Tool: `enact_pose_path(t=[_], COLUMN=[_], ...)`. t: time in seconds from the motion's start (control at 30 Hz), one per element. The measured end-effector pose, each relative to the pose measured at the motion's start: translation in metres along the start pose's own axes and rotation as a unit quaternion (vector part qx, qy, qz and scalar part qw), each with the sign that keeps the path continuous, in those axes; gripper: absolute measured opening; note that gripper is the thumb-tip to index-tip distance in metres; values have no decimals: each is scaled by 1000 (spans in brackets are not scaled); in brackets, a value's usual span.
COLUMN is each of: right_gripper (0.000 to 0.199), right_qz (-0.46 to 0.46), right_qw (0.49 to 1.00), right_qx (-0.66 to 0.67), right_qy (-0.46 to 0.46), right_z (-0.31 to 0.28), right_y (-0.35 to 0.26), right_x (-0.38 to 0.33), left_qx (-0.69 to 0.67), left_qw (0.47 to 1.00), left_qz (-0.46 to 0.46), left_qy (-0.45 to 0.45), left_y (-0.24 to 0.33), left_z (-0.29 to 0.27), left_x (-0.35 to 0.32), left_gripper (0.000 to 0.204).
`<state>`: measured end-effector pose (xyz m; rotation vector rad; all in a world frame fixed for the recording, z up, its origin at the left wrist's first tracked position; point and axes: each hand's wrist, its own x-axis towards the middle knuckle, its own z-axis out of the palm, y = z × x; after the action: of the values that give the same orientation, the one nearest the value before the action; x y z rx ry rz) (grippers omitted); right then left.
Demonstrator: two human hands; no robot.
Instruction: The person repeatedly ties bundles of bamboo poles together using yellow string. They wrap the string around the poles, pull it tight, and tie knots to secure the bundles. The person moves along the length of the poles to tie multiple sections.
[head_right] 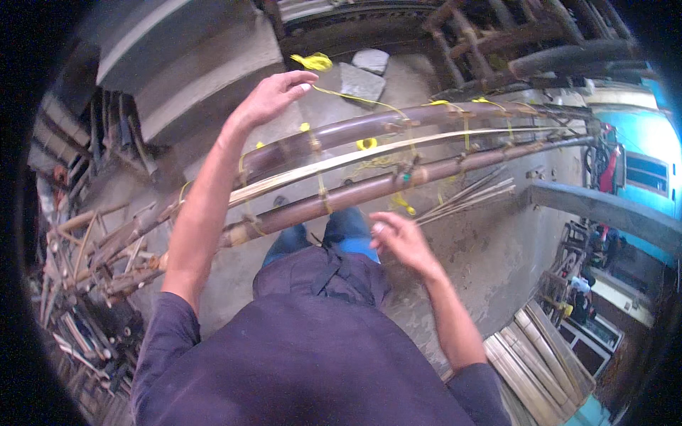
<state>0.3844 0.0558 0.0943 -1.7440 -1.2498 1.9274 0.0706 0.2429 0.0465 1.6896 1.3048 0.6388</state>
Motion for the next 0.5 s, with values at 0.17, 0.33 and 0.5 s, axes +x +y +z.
enact_pose_path(t=[0.17, 0.33, 0.5], right_gripper=[43, 5, 30], right_qz=[94, -351, -530], right_qw=[993, 830, 737], right_qx=[-27, -434, -403], right_qy=[-59, 11, -120], right_z=[96, 46, 116], right_y=[74, -163, -223], right_x=[72, -12, 120], left_qx=[33, 71, 124], left_qw=[991, 993, 949], left_qz=[12, -43, -1], left_qy=[126, 79, 291], left_y=[12, 6, 11], left_z=[25, 97, 128], left_x=[-73, -144, -131], left_gripper=[34, 29, 16])
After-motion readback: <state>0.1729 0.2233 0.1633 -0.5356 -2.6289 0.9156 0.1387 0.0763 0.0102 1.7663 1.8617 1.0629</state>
